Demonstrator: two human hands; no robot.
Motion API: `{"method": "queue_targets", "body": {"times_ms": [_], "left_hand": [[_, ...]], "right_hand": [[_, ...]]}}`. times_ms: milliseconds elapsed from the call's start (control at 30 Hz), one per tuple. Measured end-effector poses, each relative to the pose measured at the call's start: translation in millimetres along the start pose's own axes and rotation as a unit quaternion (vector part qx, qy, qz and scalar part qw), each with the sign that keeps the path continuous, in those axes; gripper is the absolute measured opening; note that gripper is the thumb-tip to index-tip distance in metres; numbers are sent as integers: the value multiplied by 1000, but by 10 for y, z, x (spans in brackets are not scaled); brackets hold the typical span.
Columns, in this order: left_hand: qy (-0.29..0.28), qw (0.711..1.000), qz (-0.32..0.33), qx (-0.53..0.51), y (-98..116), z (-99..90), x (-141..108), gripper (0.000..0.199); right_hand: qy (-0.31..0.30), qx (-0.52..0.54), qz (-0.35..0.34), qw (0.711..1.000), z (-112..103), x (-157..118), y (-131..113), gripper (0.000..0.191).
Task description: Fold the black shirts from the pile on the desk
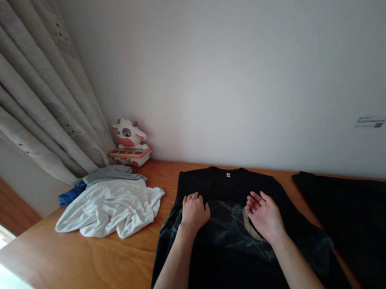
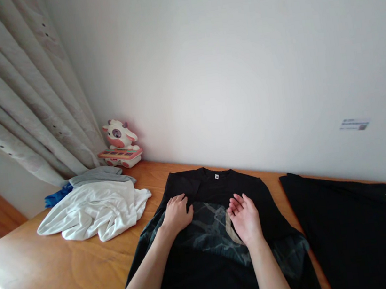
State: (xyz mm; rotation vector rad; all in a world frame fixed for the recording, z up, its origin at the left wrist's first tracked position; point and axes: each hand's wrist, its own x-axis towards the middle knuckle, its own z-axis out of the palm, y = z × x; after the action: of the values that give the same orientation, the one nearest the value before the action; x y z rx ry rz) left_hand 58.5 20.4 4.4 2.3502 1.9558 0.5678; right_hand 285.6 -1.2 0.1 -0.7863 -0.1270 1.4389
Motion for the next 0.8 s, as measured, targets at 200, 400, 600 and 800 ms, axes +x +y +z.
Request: {"method": "queue_targets", "body": {"times_ms": [200,400,600,800], "left_hand": [[32,998,-6,-45,-56,20,69,27],[104,988,15,-116,-24,-47,61,26],[149,970,61,-182,-27,37,24,25],[166,960,97,-203,-51,95,12,24]], "right_hand": [[-3,-36,-10,999,50,-29,24,17],[-54,-92,36,994,166,-97,134,22],[-84,-124,66,986,231,-74,342,33],[-46,-185,51,980,456,202,457,48]]}}
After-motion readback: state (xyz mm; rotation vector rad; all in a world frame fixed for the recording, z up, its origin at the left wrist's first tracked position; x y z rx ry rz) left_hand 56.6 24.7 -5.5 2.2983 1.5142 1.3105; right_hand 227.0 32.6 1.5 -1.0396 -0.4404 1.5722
